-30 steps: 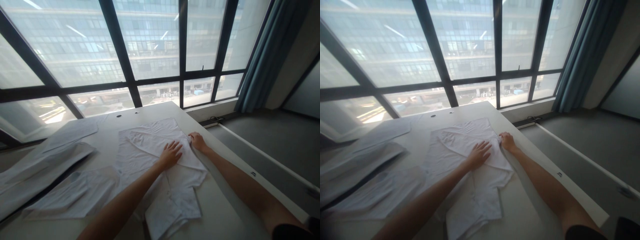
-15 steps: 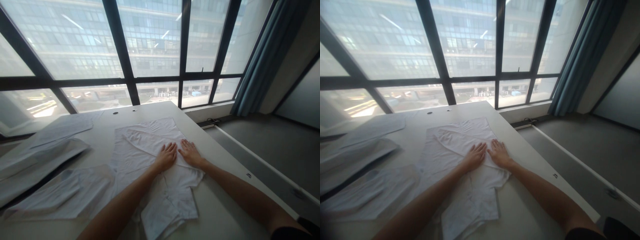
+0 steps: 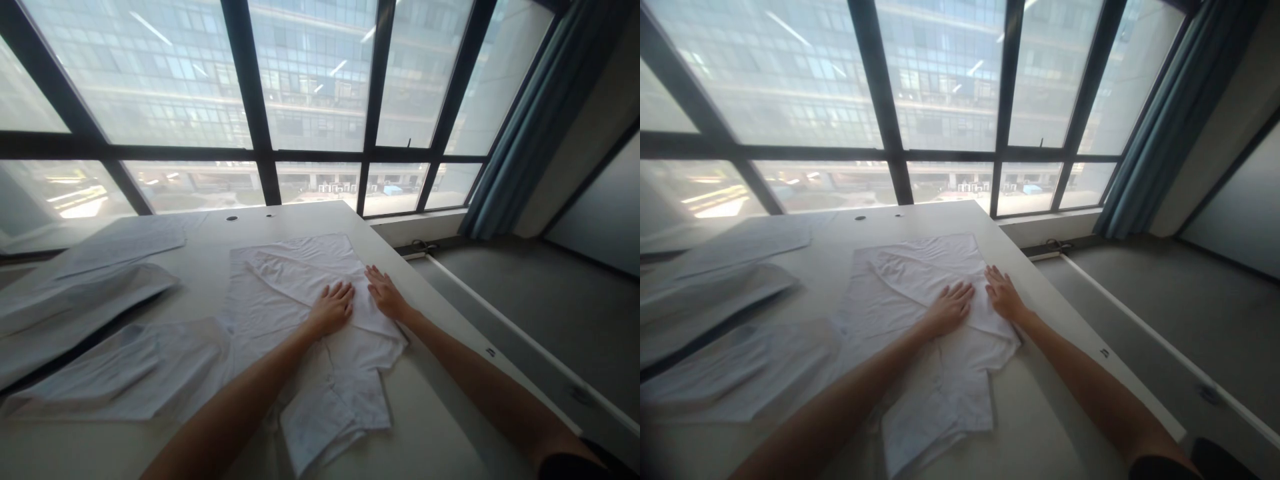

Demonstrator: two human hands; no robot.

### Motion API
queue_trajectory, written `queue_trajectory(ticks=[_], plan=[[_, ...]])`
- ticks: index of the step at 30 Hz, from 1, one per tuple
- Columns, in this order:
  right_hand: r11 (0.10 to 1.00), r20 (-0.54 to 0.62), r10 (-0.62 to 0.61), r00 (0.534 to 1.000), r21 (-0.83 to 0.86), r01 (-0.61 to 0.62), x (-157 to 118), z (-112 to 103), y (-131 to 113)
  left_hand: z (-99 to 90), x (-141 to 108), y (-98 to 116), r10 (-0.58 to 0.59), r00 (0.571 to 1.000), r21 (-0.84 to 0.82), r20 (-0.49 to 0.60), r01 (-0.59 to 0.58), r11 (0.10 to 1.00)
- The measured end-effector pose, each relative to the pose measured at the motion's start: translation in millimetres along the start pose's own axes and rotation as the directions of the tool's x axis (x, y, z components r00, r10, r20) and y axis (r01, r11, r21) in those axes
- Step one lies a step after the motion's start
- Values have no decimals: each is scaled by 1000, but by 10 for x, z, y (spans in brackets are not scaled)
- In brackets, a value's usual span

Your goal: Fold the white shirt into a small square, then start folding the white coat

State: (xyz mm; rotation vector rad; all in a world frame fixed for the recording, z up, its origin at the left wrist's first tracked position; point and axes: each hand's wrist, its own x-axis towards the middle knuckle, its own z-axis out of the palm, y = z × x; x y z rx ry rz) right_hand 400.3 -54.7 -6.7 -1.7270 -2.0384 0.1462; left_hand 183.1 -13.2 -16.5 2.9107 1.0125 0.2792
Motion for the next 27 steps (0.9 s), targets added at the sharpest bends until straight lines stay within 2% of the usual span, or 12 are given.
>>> queue_trajectory(ticks=[2,4,7,12,15,19,22,24,27], plan=[[986,99,-163,982,1,164,-141,12,-110,12,-3,5,2,1000,-3,-17,-2,1000],[966,210,-249,946,-15,258,-317,17,-168,13,-6,12,1,1000,-9,-27,-1,1000],[960,296,-239,925,-71,271,-602,-18,-159,-4,-5,27,-1,1000,-19,-25,1,1000],[967,297,-146,944,-160,200,-932,-103,-132,-18,-1,31,-2,1000,-25,-24,2,1000],[978,238,-111,965,-149,149,-826,-109,-227,2,-1,18,9,999,-10,-31,-9,1000],[993,85,-46,995,-102,55,-349,-31,-398,31,0,3,16,999,17,-42,-15,1000],[994,72,5,997,-112,3,-55,117,-433,52,9,-3,14,999,22,-43,-13,1000],[988,76,38,996,-154,-26,13,232,-401,67,19,-6,2,999,17,-37,-1,1000],[973,48,67,997,-223,-55,-24,353,-324,82,28,-9,-12,1000,10,-25,12,1000]])
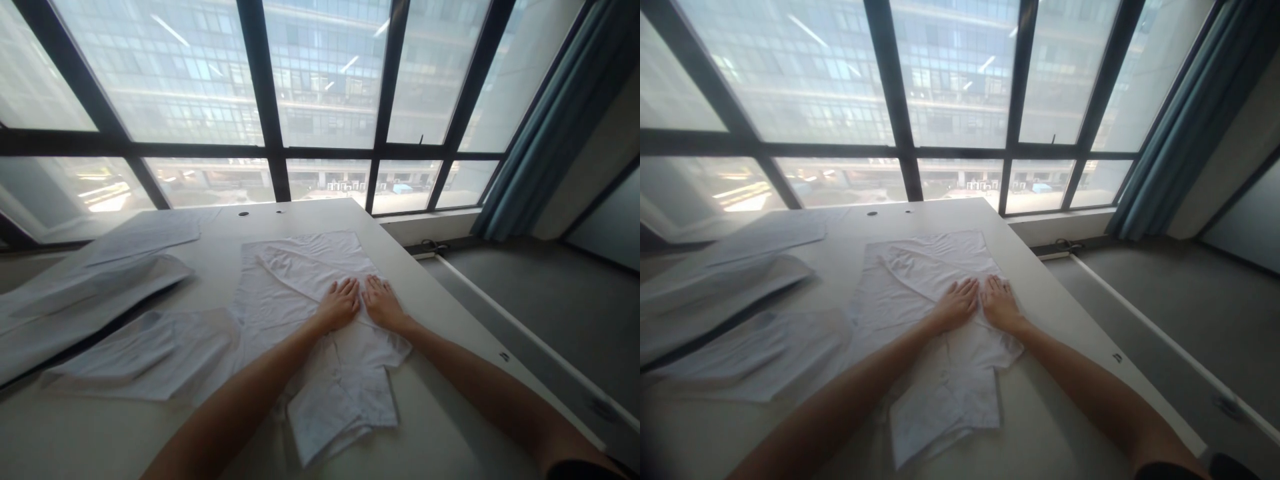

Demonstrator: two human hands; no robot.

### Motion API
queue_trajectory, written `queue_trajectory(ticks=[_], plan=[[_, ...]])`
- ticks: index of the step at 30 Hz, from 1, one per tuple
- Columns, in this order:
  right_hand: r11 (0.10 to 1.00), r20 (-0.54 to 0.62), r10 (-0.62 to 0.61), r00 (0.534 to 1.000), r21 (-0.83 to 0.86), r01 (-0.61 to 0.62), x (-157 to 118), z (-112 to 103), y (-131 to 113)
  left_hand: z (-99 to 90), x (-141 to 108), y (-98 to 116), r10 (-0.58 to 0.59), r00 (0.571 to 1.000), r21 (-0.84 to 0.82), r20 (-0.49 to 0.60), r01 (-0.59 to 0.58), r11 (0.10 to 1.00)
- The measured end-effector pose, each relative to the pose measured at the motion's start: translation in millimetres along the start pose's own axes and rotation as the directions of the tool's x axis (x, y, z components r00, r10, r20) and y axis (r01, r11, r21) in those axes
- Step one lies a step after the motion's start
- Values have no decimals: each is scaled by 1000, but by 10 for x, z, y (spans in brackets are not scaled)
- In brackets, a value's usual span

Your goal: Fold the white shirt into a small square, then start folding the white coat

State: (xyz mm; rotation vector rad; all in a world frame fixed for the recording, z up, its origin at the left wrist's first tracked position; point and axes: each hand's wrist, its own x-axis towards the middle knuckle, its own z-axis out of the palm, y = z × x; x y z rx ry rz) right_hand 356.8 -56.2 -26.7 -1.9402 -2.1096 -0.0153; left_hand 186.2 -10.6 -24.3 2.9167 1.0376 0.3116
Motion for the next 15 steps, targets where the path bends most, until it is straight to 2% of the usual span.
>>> queue_trajectory(ticks=[6,11,15], plan=[[995,-57,94,994,-24,-96,-55,69,39,-51,-16,3,8,1000,4,15,-9,1000],[995,-64,92,994,-37,-94,-34,94,42,-115,80,67,-17,992,9,127,15,1000],[998,-42,46,998,-44,-48,-49,104,80,-62,219,121,133,990,13,48,-134,991]])
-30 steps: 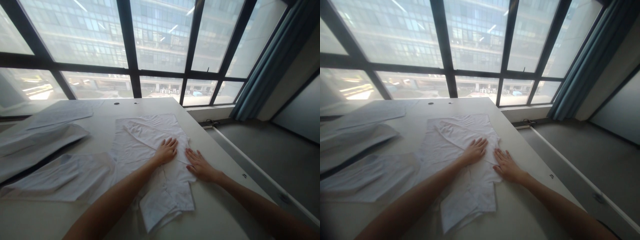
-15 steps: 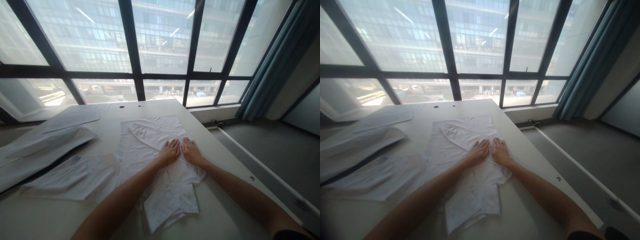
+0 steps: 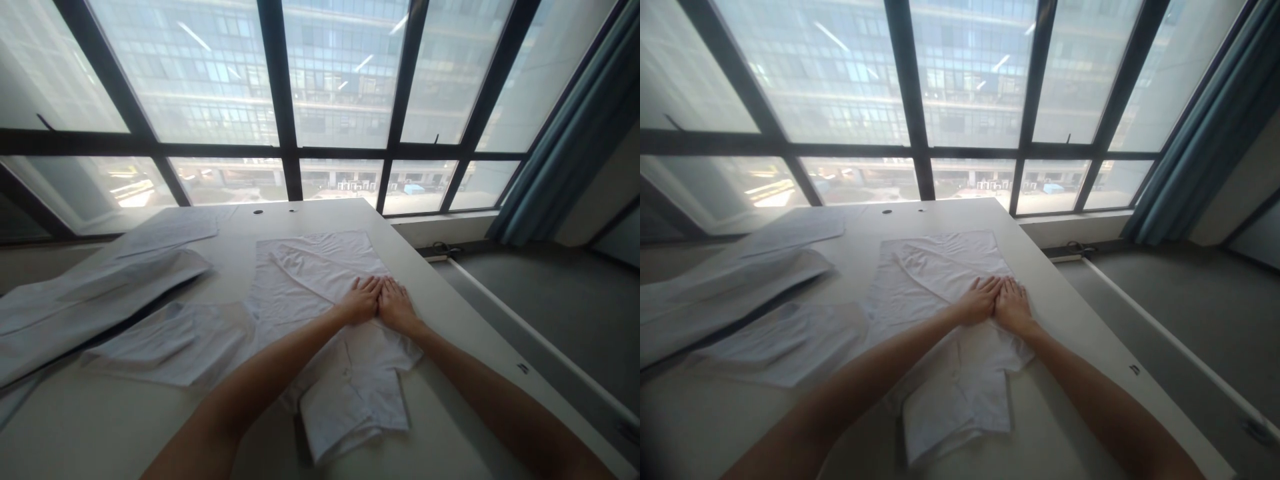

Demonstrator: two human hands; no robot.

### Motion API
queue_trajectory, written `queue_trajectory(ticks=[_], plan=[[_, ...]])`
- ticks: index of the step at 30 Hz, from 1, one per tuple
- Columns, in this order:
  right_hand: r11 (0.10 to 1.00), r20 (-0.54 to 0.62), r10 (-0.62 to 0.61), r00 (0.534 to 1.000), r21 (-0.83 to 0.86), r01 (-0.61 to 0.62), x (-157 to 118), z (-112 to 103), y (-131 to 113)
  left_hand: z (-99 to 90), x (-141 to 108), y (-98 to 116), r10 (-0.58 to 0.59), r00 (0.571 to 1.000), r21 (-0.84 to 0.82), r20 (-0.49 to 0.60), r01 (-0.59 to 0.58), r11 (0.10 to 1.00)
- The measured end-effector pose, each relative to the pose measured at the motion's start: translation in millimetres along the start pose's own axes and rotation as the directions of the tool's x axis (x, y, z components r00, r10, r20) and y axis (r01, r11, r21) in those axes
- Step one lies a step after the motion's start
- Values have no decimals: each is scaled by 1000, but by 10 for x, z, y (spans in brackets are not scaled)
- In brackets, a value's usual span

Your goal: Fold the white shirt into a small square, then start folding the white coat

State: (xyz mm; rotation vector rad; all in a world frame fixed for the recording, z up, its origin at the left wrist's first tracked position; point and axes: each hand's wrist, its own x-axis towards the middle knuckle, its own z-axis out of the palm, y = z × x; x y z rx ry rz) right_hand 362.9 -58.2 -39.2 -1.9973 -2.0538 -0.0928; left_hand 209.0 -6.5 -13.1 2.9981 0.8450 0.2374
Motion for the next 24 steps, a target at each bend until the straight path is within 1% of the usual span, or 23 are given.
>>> queue_trajectory(ticks=[2,4,5,7,10,11,13,15,16,18,21,24], plan=[[1000,7,10,1000,10,-10,-4,1,6,25,36,-71,43,999,-14,-10,-43,999],[999,8,40,999,17,-40,-5,-3,-5,19,29,-247,16,1000,-23,7,-16,1000],[999,10,51,999,16,-51,-4,-8,-15,2,9,-379,-11,1000,-21,18,11,1000],[998,16,65,998,3,-65,-6,-26,-38,-52,-57,-719,-85,996,-9,41,85,996],[997,32,74,997,-28,-73,-14,-62,-65,-154,-198,-1352,-245,967,30,71,244,969],[996,36,76,996,-38,-75,-18,-73,-70,-183,-248,-1565,-292,953,42,82,289,956],[995,41,80,996,-56,-77,-24,-90,-76,-221,-339,-1943,-421,903,87,91,414,906],[994,48,89,995,-72,-85,-28,-98,-82,-231,-406,-2210,-500,863,118,66,491,863],[993,52,92,994,-78,-88,-28,-100,-86,-226,-428,-2294,-518,854,124,51,510,851],[992,61,100,993,-83,-95,-28,-103,-92,-208,-448,-2376,-527,850,121,23,521,845],[991,79,117,990,-76,-111,-29,-109,-59,-183,-446,-2369,-522,853,108,3,519,848],[981,86,182,980,-78,-175,-30,-123,78,-178,-438,-2345,-519,855,109,-7,516,849]])
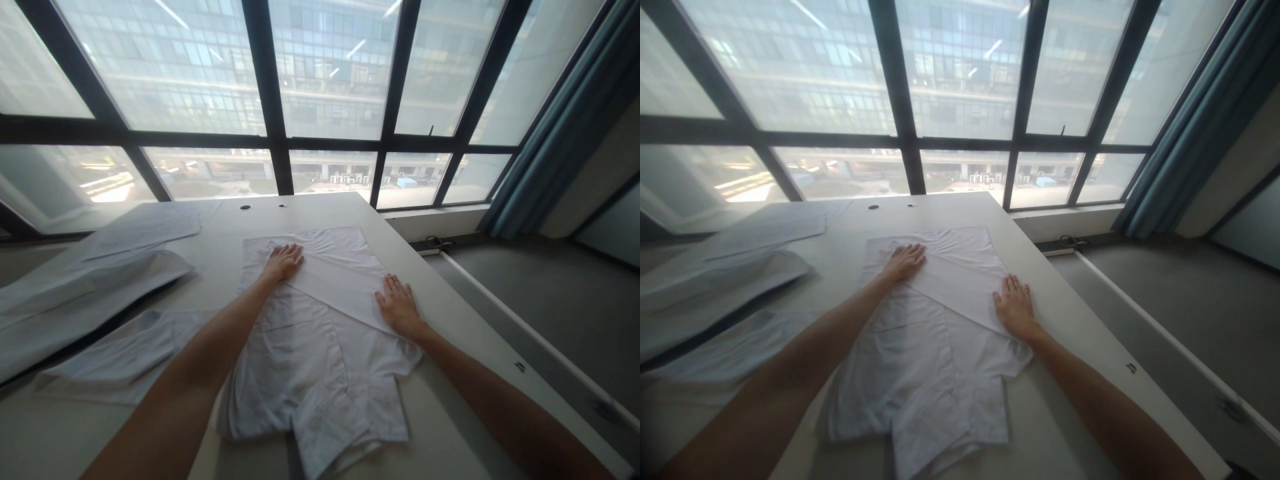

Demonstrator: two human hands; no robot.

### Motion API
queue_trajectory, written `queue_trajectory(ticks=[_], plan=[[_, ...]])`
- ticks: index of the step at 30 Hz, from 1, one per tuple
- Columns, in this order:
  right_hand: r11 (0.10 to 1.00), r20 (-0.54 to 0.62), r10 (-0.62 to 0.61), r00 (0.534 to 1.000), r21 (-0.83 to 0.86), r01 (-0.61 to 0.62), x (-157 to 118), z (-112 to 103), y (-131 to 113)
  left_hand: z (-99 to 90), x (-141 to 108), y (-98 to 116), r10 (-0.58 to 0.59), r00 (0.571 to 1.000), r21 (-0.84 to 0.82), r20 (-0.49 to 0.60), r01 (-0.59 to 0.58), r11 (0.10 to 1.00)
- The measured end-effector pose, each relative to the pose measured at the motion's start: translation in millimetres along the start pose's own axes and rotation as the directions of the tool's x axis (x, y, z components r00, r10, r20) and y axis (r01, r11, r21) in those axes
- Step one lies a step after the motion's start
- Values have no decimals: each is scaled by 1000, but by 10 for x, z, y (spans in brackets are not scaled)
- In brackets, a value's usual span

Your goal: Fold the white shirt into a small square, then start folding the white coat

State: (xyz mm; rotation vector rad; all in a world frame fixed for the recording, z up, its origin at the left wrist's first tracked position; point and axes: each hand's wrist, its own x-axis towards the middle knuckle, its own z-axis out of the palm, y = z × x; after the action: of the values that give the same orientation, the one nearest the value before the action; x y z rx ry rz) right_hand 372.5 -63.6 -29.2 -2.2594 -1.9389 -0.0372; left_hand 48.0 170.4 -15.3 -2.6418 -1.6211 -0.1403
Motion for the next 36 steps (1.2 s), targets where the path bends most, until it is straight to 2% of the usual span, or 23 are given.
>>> queue_trajectory(ticks=[5,8,12,17,19,26,36], plan=[[989,3,125,992,79,-124,127,-16,374,2,14,-15,4,1000,-5,7,-4,1000],[973,-75,152,986,185,-136,250,-31,513,8,21,-15,3,1000,-5,0,-3,1000],[950,-190,133,973,305,-70,373,-34,508,-4,18,3,-3,1000,-10,-1,3,1000],[913,-249,-88,964,366,178,422,21,430,-24,18,10,-5,1000,-19,20,6,1000],[895,-259,-123,958,388,220,449,46,473,-20,21,5,-4,1000,-14,19,4,1000],[865,-260,-46,965,473,168,551,82,783,-8,24,-10,0,1000,-7,18,0,1000],[889,-272,8,962,443,118,514,31,685,-6,25,-14,5,1000,-36,-11,-5,999]])
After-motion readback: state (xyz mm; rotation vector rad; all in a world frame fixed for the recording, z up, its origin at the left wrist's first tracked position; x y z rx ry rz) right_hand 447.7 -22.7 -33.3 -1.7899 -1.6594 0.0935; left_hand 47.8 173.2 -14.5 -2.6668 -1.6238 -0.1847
